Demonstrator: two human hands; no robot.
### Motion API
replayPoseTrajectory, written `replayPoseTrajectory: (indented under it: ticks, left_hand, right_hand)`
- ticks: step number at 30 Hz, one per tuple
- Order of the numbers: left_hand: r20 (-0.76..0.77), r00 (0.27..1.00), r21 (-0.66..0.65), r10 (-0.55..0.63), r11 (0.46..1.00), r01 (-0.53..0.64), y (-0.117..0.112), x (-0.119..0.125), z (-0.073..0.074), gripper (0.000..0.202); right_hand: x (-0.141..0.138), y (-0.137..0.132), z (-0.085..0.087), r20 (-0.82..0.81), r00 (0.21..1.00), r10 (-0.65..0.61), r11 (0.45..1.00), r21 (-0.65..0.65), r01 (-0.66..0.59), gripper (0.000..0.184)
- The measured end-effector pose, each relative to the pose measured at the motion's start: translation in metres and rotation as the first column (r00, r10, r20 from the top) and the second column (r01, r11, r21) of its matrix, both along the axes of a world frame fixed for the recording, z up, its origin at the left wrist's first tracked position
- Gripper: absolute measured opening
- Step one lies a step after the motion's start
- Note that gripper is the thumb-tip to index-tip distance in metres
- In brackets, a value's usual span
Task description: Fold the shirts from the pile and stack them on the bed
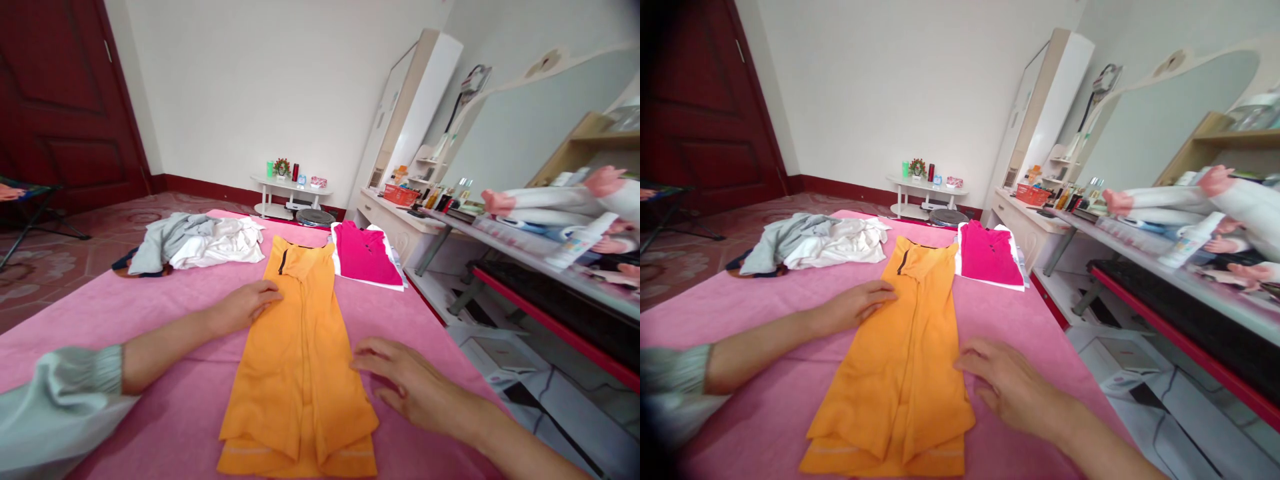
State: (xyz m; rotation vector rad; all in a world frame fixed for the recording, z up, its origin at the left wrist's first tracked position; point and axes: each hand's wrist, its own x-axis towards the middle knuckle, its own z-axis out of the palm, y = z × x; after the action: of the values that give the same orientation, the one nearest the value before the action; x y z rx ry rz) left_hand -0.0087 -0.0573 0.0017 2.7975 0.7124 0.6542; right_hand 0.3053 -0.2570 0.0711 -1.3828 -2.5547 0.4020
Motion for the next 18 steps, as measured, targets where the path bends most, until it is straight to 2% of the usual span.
replayPoseTrajectory:
  ticks: [2, 4, 7, 10, 13, 15, 18]
  left_hand:
    - [-0.043, 0.998, -0.068, -0.046, 0.997, 0.043, -0.014, -0.025, 0.005, 0.044]
    - [-0.107, 0.989, -0.150, -0.101, 0.985, 0.084, -0.031, -0.043, 0.013, 0.043]
    - [-0.161, 0.970, -0.230, -0.183, 0.963, 0.143, -0.060, -0.056, 0.025, 0.036]
    - [-0.140, 0.959, -0.218, -0.247, 0.952, 0.214, -0.085, -0.053, 0.031, 0.033]
    - [-0.112, 0.952, -0.183, -0.286, 0.947, 0.263, -0.100, -0.044, 0.032, 0.031]
    - [-0.059, 0.952, -0.175, -0.299, 0.943, 0.285, -0.107, -0.038, 0.036, 0.029]
    - [0.083, 0.942, -0.179, -0.325, 0.925, 0.335, -0.118, -0.031, 0.051, 0.028]
  right_hand:
    - [0.000, 0.008, -0.005, 0.026, 0.998, 0.059, 0.997, 0.037, -0.060, 0.051]
    - [-0.003, 0.013, -0.010, 0.068, 0.988, 0.140, 0.988, 0.051, -0.144, 0.046]
    - [-0.011, 0.018, -0.018, 0.091, 0.972, 0.214, 0.969, 0.104, -0.223, 0.039]
    - [-0.018, 0.017, -0.027, 0.049, 0.977, 0.208, 0.963, 0.164, -0.214, 0.031]
    - [-0.022, 0.014, -0.030, -0.009, 0.984, 0.180, 0.969, 0.172, -0.176, 0.026]
    - [-0.023, 0.011, -0.026, -0.060, 0.985, 0.162, 0.974, 0.169, -0.150, 0.027]
    - [-0.027, 0.002, -0.008, -0.137, 0.976, 0.169, 0.978, 0.149, -0.148, 0.027]
